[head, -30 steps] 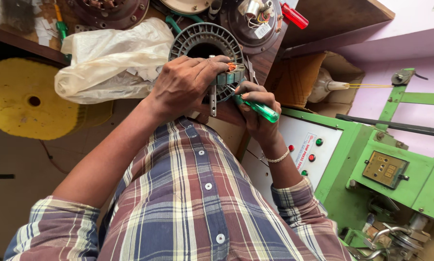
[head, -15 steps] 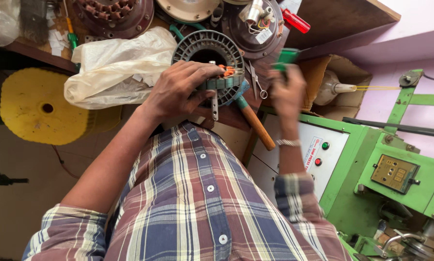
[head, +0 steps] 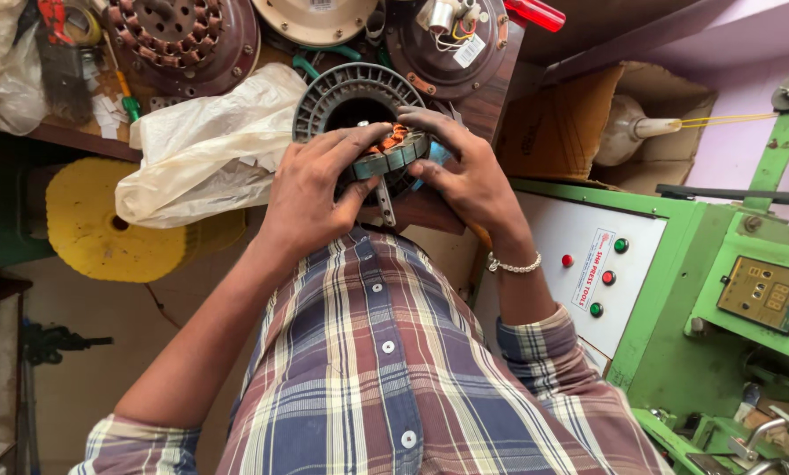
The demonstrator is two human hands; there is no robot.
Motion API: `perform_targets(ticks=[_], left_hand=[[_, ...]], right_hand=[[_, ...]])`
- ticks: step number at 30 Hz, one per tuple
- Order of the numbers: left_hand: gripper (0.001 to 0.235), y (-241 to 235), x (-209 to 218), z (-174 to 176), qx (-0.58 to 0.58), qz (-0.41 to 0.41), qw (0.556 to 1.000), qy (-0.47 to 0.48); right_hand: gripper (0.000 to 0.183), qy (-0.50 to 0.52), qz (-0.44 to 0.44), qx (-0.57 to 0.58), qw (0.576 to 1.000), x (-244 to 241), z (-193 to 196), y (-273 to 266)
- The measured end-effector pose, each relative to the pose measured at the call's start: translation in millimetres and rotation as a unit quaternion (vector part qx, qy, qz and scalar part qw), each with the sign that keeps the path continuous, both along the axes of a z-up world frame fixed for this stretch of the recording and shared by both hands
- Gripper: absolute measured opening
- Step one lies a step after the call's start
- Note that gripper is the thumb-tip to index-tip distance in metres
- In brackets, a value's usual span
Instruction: The person uses a screwdriver to adjust components within a motor stator. They repeatedly insert small white insulating pieces into slots between copper windings and tap them into place with the screwdriver.
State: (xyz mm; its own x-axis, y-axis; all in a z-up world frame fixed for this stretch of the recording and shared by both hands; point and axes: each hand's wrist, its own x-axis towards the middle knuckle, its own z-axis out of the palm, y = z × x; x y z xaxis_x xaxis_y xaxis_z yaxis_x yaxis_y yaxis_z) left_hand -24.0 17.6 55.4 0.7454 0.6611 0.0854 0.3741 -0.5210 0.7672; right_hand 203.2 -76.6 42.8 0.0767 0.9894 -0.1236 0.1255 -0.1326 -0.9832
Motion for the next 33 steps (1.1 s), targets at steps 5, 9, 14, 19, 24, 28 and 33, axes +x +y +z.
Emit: perform_targets(ticks=[5, 9, 14, 19, 24, 28, 33], left_hand=[[0.062, -3.3, 2.4, 7.0, -0.033, 0.016, 0.999, 0.013], [0.064, -6.4, 8.6, 14.6, -0.045, 0.036, 0.998, 0.041], [0.067, -7.5, 12.4, 23.7, -0.074, 0.058, 0.994, 0.051], [0.064, -11.8, 13.9, 20.1, -0.047, 0.059, 0.995, 0.065], [0.063, -18.5, 14.1, 13.3, 0.019, 0.061, 0.996, 0.06], [0.068, -7.3, 4.3, -1.3, 0.045, 0.021, 0.999, -0.023], [0.05, -18.7, -52.7, -48.8, 0.043, 0.147, 0.978, -0.143]], right_hand=[[0.058, -0.038, 0.007, -0.083, 0.996, -11.5, 17.5, 9.9], [0.056, -0.076, 0.021, -0.07, 0.994, -9.5, 11.6, 13.3], [0.052, -0.104, 0.044, -0.039, 0.993, -7.6, 0.7, 15.5], [0.051, -0.184, 0.044, -0.01, 0.982, -14.0, -7.2, 11.2], [0.052, -0.195, 0.034, 0.027, 0.98, -18.5, -8.6, 5.5], [0.058, -0.172, 0.008, 0.081, 0.982, -23.5, -7.1, 11.0], [0.052, -0.028, -0.147, 0.127, 0.98, -39.8, -13.3, -32.3]])
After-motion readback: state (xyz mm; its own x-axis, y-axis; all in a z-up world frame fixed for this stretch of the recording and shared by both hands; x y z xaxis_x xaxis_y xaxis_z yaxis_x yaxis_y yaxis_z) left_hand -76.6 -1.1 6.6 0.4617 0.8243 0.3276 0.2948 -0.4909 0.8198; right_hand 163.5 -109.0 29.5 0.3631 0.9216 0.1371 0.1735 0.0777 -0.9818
